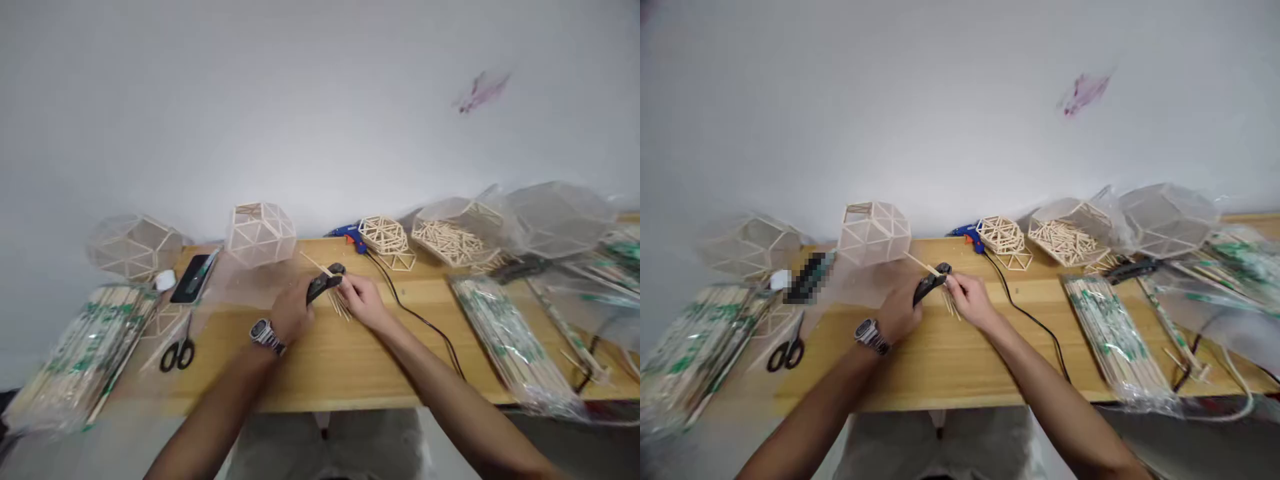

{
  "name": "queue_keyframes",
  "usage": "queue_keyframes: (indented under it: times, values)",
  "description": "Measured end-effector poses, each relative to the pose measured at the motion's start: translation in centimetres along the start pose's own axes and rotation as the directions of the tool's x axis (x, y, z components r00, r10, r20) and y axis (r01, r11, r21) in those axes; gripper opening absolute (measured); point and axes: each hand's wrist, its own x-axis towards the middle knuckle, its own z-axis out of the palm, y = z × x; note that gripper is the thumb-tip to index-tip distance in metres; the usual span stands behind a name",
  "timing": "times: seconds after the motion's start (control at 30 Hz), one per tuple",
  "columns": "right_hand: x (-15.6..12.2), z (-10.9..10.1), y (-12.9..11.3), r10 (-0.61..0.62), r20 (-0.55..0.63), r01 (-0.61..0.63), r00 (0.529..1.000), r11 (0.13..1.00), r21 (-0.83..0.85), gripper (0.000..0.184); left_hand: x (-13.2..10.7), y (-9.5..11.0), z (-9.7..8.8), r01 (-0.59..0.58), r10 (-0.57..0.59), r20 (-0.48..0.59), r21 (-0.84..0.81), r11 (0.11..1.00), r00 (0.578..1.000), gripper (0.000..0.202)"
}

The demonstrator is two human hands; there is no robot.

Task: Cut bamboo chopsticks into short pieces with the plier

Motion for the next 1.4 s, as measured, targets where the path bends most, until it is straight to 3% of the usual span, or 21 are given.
queue_keyframes:
  times: [0.5,0.63,0.83,0.93,1.13,1.23,1.3,1.4]
  values:
    - [0.5,-1.0,-0.1,0.035,0.089,-0.042,0.995,0.996,0.075,0.062,0.1,-1.1,0.5,-0.139,0.125,-0.157,-0.086,0.986,0.98,0.045]
    - [0.9,-2.0,0.1,0.046,0.1,-0.043,0.994,0.999,-0.026,0.057,0.4,-1.7,0.3,-0.147,0.11,-0.264,-0.126,0.981,0.958,0.041]
    - [1.4,-3.0,1.1,0.041,0.092,-0.019,0.995,0.972,-0.233,0.032,0.7,-2.0,-0.4,-0.119,0.07,-0.348,-0.122,0.985,0.935,0.022]
    - [1.4,-2.5,2.1,0.047,0.079,-0.017,0.996,0.937,-0.35,0.027,0.6,-1.7,-0.6,-0.105,0.053,-0.338,-0.138,0.985,0.94,0.015]
    - [1.0,-1.7,3.0,0.057,0.019,-0.04,0.998,0.867,-0.497,0.014,0.3,-1.1,-0.6,-0.049,0.025,-0.17,-0.14,0.989,0.985,0.039]
    - [1.1,-1.7,2.2,0.032,-0.046,-0.046,0.998,0.928,-0.37,0.017,0.3,-1.0,-0.7,-0.033,0.019,-0.121,-0.111,0.993,0.992,0.045]
    - [1.2,-1.7,1.5,0.09,-0.057,-0.099,0.994,0.98,-0.173,0.023,0.3,-1.0,-0.8,-0.02,0.01,-0.104,-0.088,0.996,0.994,0.047]
    - [1.2,-1.3,0.6,0.22,0.064,-0.228,0.973,0.959,0.167,0.031,0.2,-0.8,-0.9,0.017,-0.021,-0.061,-0.057,0.998,0.998,0.049]
